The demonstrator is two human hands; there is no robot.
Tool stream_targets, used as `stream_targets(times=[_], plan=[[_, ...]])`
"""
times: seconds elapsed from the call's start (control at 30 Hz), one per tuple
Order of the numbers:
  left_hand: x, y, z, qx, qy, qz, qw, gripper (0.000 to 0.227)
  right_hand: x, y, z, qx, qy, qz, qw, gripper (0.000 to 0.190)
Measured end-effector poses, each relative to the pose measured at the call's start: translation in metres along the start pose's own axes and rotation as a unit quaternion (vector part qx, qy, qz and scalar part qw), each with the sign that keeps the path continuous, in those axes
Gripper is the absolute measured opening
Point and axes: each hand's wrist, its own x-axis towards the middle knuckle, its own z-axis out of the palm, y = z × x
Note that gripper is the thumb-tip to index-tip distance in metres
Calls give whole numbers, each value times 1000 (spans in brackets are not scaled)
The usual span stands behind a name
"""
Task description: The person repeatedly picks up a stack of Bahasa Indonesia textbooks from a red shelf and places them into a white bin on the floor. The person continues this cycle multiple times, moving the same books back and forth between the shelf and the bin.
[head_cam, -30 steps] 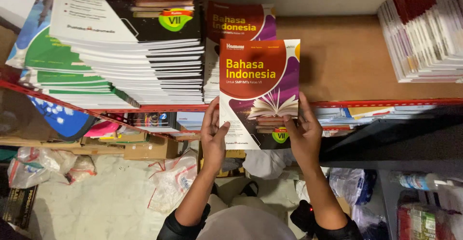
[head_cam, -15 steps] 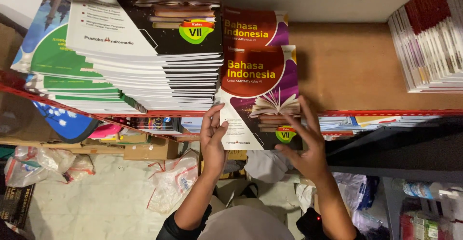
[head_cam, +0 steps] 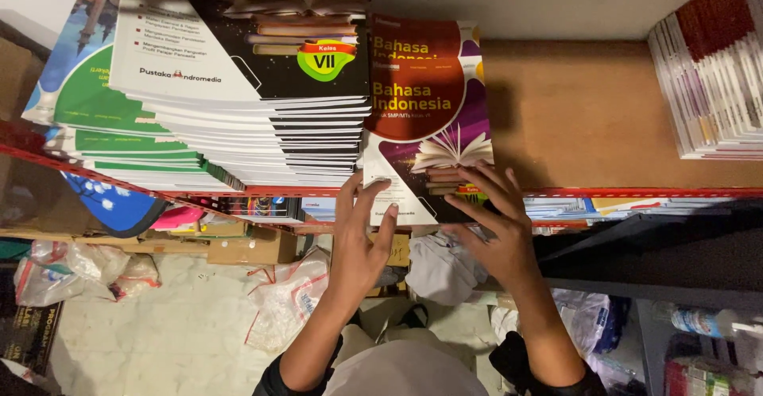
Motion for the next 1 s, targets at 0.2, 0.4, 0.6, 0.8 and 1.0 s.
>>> stream_targets(times=[0.2,0.4,0.6,0.8,1.0], plan=[[5,18,-4,100,56,11,993,36,11,5,10,9,11,4,1000,46],[5,14,13,64,65,133,987,29,28,8,19,28,-2,20,999,45],[27,0,24,66,14,147,987,34,35,22,30,41,23,2,999,46],[35,-12,31,70,1,142,987,53,42,28,32,30,16,-1,999,47],[43,-13,31,48,13,151,987,48,47,34,35,41,31,-9,999,47]])
